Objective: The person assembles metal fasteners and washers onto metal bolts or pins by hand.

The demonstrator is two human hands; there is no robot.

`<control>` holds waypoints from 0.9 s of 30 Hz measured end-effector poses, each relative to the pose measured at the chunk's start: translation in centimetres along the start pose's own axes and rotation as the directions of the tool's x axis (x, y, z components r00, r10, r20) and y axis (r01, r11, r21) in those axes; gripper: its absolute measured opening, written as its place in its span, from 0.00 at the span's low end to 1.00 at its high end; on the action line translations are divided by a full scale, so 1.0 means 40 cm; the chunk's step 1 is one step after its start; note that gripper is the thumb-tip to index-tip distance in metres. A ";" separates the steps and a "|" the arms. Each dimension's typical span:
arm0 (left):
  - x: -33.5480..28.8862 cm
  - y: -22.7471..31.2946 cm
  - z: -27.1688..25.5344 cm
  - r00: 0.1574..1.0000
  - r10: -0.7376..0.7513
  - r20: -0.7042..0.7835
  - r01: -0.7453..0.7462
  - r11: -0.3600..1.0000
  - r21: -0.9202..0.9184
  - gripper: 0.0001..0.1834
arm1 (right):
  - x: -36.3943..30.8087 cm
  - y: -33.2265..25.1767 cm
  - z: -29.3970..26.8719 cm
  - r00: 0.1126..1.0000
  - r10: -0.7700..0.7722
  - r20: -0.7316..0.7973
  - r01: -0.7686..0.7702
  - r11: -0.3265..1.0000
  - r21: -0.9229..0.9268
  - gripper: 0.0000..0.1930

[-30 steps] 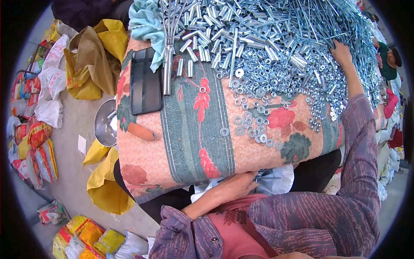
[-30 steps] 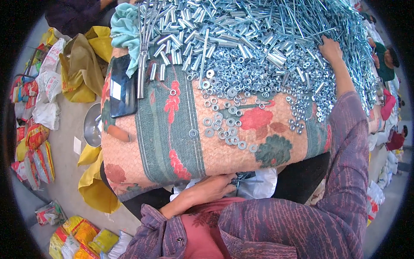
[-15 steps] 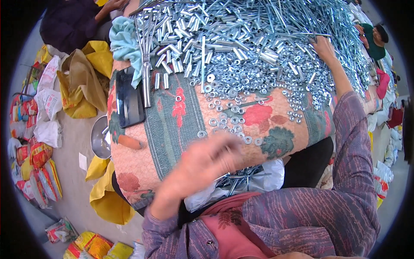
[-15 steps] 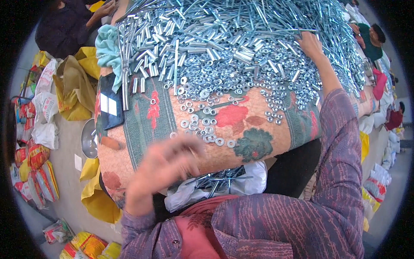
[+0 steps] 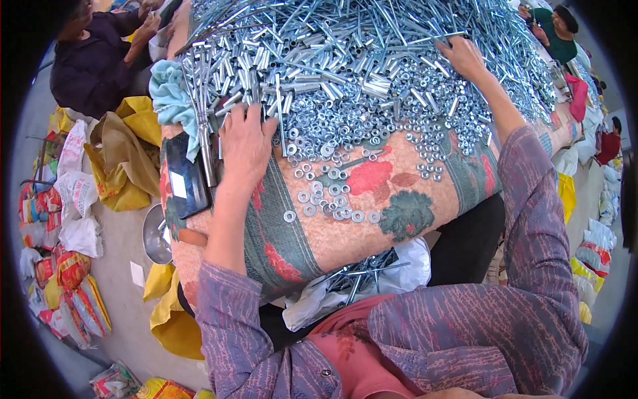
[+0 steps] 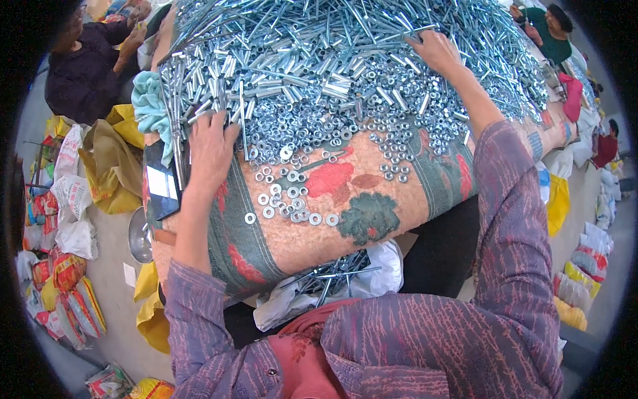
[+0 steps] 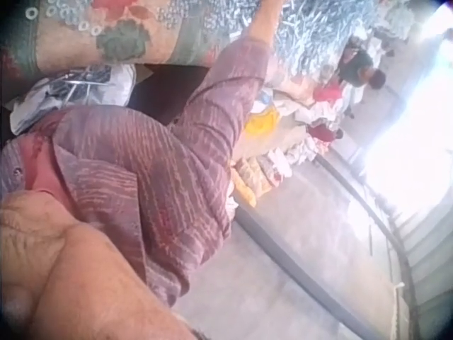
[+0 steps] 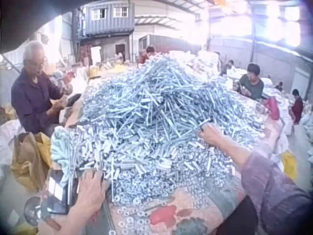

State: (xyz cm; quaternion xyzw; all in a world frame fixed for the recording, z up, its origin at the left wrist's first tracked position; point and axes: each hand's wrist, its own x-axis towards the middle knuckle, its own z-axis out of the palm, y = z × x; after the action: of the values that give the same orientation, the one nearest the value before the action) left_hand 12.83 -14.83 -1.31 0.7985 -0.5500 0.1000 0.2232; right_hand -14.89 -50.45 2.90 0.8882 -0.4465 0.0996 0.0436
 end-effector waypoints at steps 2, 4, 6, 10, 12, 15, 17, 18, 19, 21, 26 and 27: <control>-0.029 -0.001 0.002 0.998 0.011 -0.065 -0.012 1.000 -0.007 0.18 | -0.012 -0.047 -0.008 0.996 -0.070 -0.061 0.072 0.996 0.046 0.22; -0.056 0.012 -0.025 1.000 -0.019 -0.020 0.018 0.999 -0.033 0.18 | -0.019 -0.122 -0.027 0.982 -0.149 -0.117 0.159 0.984 0.078 0.18; -0.090 0.025 -0.048 0.996 -0.072 0.045 0.075 0.995 -0.070 0.19 | -0.011 -0.222 -0.040 0.963 -0.229 -0.141 0.245 0.964 0.101 0.17; -0.157 0.067 -0.066 0.995 -0.049 0.092 0.053 0.998 -0.043 0.21 | -0.010 -0.398 -0.015 0.877 -0.440 -0.191 0.472 0.864 0.175 0.19; -0.189 0.096 -0.075 0.998 -0.030 0.060 0.033 0.998 -0.053 0.21 | -0.020 -0.452 -0.009 0.827 -0.500 -0.256 0.545 0.825 0.151 0.19; -0.212 0.109 -0.088 1.000 0.013 0.007 -0.013 0.999 -0.050 0.21 | -0.032 -0.500 -0.044 0.847 -0.525 -0.075 0.530 0.830 0.171 0.19; -0.216 0.104 -0.084 0.999 0.018 -0.035 -0.023 0.992 -0.126 0.21 | -0.028 -0.490 0.013 0.795 -0.605 -0.038 0.604 0.785 0.138 0.20; -0.216 0.102 -0.084 0.999 0.007 -0.040 -0.012 0.991 -0.133 0.21 | -0.038 -0.493 0.019 0.745 -0.656 -0.118 0.665 0.744 0.059 0.21; -0.217 0.100 -0.083 0.999 0.013 -0.041 -0.019 0.990 -0.140 0.22 | -0.041 -0.495 0.024 0.684 -0.704 -0.191 0.714 0.699 -0.024 0.22; -0.226 0.095 -0.084 0.999 0.005 -0.032 -0.010 0.988 -0.153 0.22 | -0.025 -0.500 0.009 0.750 -0.660 -0.042 0.661 0.751 0.007 0.22; -0.219 0.096 -0.078 0.997 0.006 -0.076 -0.016 0.991 -0.134 0.21 | 0.062 -0.481 -0.024 0.893 -0.329 -0.306 0.447 0.717 0.535 0.17; -0.220 0.095 -0.076 0.997 0.004 -0.080 -0.014 0.992 -0.126 0.21 | 0.080 -0.463 -0.028 0.898 -0.306 -0.317 0.437 0.710 0.552 0.18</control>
State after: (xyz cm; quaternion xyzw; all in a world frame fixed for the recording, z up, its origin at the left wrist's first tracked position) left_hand 6.28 -7.18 -1.28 0.7757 -0.5496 0.0977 0.2945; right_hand 1.66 -41.72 4.91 0.9104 -0.1945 0.3171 -0.1812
